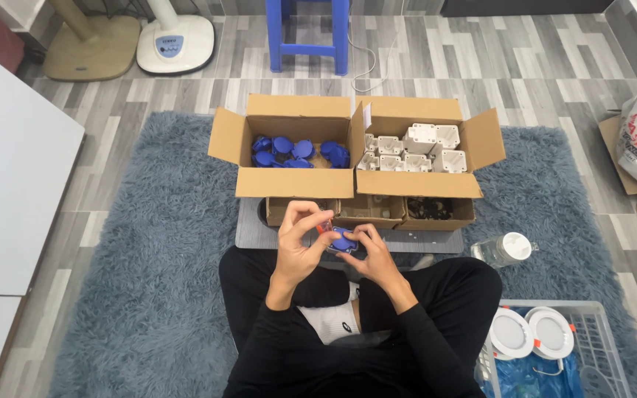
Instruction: Assembling small electrical components using a screwdriver while sitting on the floor.
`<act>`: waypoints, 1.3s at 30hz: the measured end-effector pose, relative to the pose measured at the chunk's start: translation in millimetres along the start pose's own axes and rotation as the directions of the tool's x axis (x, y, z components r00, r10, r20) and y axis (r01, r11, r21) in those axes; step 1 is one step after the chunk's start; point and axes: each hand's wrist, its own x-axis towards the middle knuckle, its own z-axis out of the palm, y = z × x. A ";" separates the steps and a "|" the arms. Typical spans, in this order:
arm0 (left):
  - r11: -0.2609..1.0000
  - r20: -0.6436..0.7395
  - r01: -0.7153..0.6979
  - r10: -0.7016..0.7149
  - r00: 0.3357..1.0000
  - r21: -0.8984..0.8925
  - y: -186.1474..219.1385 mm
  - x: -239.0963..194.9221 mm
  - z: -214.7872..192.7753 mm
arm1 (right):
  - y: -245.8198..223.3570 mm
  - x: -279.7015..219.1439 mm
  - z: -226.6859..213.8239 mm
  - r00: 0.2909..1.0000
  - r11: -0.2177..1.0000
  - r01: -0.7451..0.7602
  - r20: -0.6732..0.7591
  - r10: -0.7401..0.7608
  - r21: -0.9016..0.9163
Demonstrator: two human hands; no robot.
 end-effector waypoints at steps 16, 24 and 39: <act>1.000 0.017 0.006 -0.006 1.000 -0.005 3.8 -0.7 3.9 | -4.8 0.0 -2.1 1.000 1.000 -0.024 0.004 0.023 0.021; 0.998 0.055 0.002 0.001 0.999 -0.060 14.5 6.3 2.0 | -2.7 -0.8 -0.2 1.000 0.999 -0.029 0.001 0.029 0.018; 0.999 0.040 -0.010 0.009 0.999 0.034 12.1 3.8 1.5 | -2.4 -3.0 0.6 0.999 0.999 -0.042 -0.006 0.042 0.024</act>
